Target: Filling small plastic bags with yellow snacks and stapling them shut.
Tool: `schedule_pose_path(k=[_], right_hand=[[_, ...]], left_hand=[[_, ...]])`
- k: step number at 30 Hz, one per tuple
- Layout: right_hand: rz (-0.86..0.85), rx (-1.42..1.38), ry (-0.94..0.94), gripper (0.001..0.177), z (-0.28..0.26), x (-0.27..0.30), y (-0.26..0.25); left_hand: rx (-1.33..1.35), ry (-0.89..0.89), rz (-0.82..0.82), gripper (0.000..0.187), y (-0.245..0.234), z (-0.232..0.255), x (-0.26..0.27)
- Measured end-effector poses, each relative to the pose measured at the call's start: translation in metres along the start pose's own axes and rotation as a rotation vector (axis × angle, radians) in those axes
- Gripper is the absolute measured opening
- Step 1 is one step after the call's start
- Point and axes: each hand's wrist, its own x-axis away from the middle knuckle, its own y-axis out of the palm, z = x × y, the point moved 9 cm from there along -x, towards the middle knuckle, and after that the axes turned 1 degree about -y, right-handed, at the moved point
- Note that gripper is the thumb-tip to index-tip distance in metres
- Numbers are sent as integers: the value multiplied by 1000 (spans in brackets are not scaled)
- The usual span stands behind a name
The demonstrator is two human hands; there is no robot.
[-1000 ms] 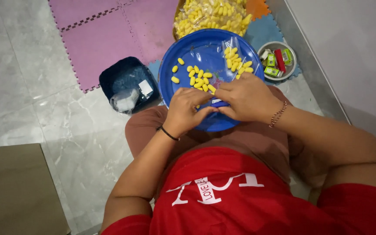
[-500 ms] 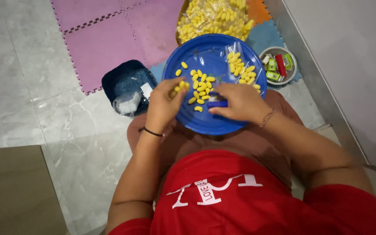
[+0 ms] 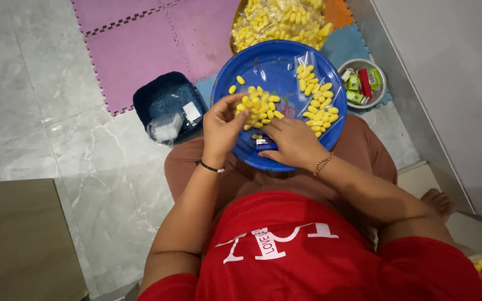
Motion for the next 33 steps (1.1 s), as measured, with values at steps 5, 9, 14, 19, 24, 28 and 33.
schedule_pose_path(k=[5, 9, 14, 19, 24, 28, 33], right_hand=[[16, -54, 16, 66, 1, 2, -14], [240, -552, 176, 40, 16, 4, -55], [363, -1177, 375, 34, 48, 4, -4], [447, -1198, 453, 26, 61, 5, -11], [610, -614, 187, 25, 29, 0, -65], [581, -572, 98, 32, 5, -4, -84], [565, -844, 250, 39, 34, 7, -68]], left_hand=[[33, -28, 35, 30, 2, -13, -2], [47, -3, 45, 26, 7, -12, 1], [25, 33, 48, 15, 27, -5, 8], [-23, 102, 17, 48, 42, 24, 24], [-85, 64, -54, 86, 68, 33, 40], [27, 81, -69, 45, 61, 7, 27], [291, -8, -295, 43, 70, 18, 27]])
